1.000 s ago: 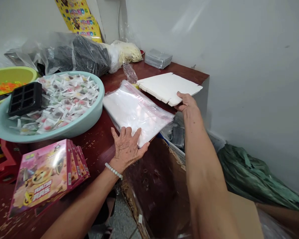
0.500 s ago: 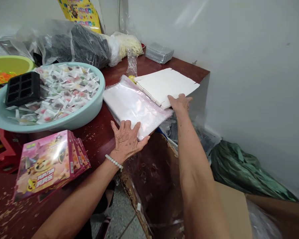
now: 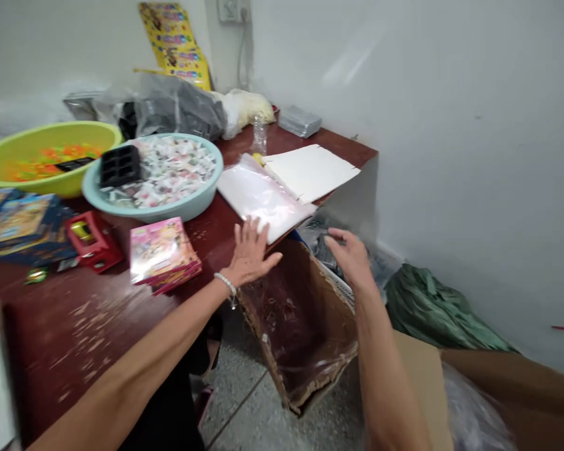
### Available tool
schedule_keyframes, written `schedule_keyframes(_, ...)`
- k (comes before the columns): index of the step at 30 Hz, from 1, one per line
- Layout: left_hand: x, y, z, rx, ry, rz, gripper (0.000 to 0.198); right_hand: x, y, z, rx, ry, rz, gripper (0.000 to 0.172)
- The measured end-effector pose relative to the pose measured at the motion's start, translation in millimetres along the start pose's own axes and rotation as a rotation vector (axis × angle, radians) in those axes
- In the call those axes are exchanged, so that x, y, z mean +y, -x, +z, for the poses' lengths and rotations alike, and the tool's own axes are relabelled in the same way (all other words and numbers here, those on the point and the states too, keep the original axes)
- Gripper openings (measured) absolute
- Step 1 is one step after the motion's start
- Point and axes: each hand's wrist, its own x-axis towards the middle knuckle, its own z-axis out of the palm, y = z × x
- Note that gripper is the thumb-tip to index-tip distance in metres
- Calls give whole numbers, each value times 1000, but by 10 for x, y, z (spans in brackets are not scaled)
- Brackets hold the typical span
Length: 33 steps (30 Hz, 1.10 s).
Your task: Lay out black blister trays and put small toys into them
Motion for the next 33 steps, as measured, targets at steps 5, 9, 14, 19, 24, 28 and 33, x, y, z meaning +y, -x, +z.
schedule_keyframes(5, 291, 1008, -798, -144, 16, 312, 61, -209, 1160, 285, -205, 39, 116, 30)
schedule_keyframes(9, 14, 1838, -1690, -231, 1, 342, 55, -415, 1924, 704, -261, -47, 6, 24)
schedule_keyframes(14, -921, 3393, -2629, -270, -167, -286, 70, -726, 2938, 1380, -644, -109, -225, 28)
schedule_keyframes(19, -1712, 4763, -2919, -296, -270, -682, 87, -1105, 3677, 2200, -1026, -161, -642, 25)
schedule_keyframes(24, -1953, 5351, -2955, -135, -135, -657, 68, -1554, 4067, 2784, -1093, -79, -923, 26)
schedule_keyframes(28, -2082, 5408, -2986, -136, 3, -654, 71, -1769, 4224, 3018, -1228, 84, -1037, 34)
schedule_keyframes(33, -2184, 5375, -3023, -108, 27, -681, 71, -1861, 4300, 3146, -1407, 169, -873, 31)
